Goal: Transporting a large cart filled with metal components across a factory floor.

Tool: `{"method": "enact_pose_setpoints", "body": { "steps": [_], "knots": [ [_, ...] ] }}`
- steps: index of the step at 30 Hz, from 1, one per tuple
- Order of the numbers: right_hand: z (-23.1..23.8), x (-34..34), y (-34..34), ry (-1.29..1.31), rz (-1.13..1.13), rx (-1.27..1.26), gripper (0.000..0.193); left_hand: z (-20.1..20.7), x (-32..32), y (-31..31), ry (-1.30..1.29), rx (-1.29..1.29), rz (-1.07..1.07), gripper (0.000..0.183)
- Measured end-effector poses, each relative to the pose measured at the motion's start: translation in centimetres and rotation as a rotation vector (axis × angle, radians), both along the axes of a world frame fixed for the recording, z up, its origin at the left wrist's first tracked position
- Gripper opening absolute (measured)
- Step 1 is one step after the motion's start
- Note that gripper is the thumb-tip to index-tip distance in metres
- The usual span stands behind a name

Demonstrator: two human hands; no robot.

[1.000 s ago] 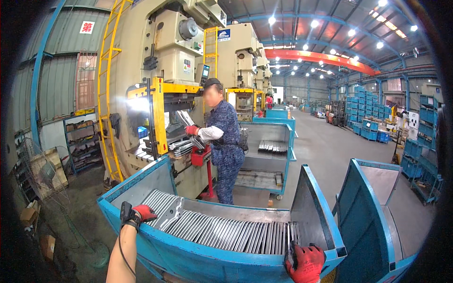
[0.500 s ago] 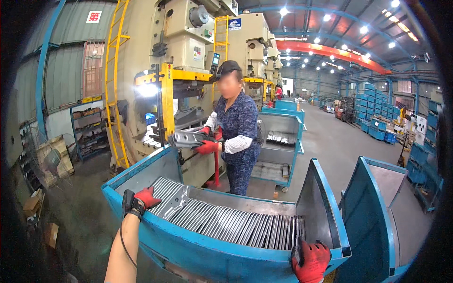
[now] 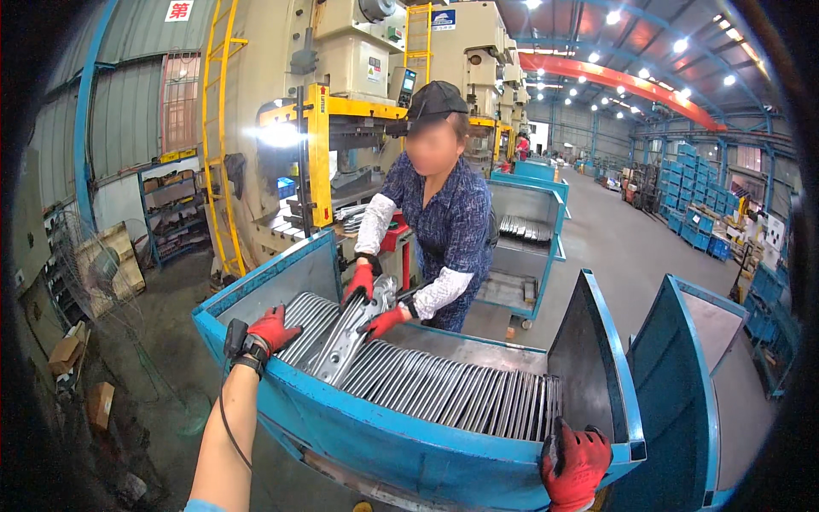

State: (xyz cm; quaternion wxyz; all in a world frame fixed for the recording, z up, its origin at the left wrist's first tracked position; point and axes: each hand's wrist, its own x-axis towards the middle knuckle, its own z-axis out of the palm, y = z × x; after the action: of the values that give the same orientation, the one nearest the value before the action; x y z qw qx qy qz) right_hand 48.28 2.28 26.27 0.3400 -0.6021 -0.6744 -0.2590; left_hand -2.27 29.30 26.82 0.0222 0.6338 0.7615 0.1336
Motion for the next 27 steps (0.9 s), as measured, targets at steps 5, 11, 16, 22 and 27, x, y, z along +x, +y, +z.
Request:
{"method": "enact_pose_setpoints", "body": {
  "steps": [5,11,16,22,27],
  "knots": [
    [0.1,-0.1,0.0,-0.003,-0.028,-0.061,0.039,-0.7,-0.7,0.4,0.009,-0.021,-0.024,0.087],
    [-0.6,0.2,0.1,-0.005,-0.021,-0.008,0.039,-1.0,-1.0,1.0,0.025,-0.019,-0.026,0.085],
    [-0.2,0.1,0.1,-0.009,-0.032,0.005,0.038,-0.9,-0.5,1.2,0.012,-0.027,-0.042,0.083],
    [-1.7,0.3,0.3,0.043,-0.103,-0.058,0.057,-1.1,-0.9,1.0,0.018,-0.01,-0.048,0.081],
    [-1.7,0.3,0.3,0.043,-0.11,-0.078,0.057,-1.2,-1.0,1.1,0.02,-0.006,-0.06,0.08]
  ]
}}
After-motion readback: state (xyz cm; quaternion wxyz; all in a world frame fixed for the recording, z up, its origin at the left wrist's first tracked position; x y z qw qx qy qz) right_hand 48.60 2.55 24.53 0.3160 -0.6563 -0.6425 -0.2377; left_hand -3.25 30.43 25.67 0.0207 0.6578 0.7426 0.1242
